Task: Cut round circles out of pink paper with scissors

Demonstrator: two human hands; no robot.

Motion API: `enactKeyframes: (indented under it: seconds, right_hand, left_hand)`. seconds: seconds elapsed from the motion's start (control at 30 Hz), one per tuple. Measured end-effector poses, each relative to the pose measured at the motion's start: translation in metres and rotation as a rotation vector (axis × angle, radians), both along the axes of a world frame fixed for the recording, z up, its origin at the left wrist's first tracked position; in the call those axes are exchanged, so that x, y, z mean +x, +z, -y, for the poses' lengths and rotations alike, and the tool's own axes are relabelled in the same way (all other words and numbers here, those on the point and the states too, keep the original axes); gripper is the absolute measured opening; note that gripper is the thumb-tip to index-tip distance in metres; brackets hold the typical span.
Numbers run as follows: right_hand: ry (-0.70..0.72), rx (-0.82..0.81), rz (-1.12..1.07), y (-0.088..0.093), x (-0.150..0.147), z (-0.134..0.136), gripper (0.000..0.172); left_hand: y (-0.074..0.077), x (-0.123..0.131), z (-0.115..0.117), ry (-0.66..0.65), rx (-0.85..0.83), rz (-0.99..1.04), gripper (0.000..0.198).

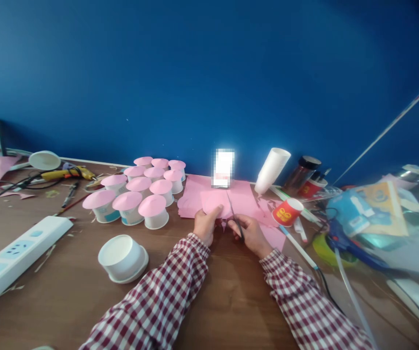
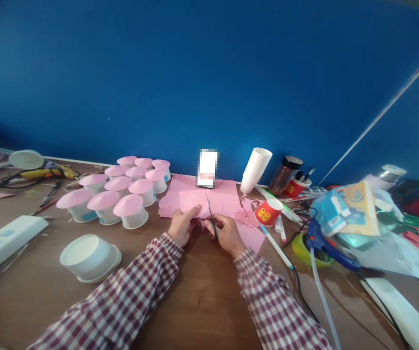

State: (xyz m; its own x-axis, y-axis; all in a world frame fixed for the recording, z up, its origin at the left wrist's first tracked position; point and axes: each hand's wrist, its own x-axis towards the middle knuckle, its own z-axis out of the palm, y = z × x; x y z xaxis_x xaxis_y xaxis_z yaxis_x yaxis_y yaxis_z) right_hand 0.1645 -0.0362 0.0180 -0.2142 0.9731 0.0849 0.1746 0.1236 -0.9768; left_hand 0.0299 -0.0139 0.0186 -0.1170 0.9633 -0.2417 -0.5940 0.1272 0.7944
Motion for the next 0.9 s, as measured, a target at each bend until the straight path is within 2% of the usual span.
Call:
enactKeyframes:
  seconds: [0.3,0.9]
  right_hand:
    - [-0.002,-0.008,-0.002,-0.0002,-0.0005,0.0001,0.027]
    - [-0.022,-0.014,-0.013,-0.0033,0.0009,-0.0012,0.027]
  left_hand:
    - [-0.0026,0.0006,-0.0031,0.008,0.018,0.042,0.037]
    - [-0.008,0.0023,-0.002,-0.014,0.024,-0.056,0.04]
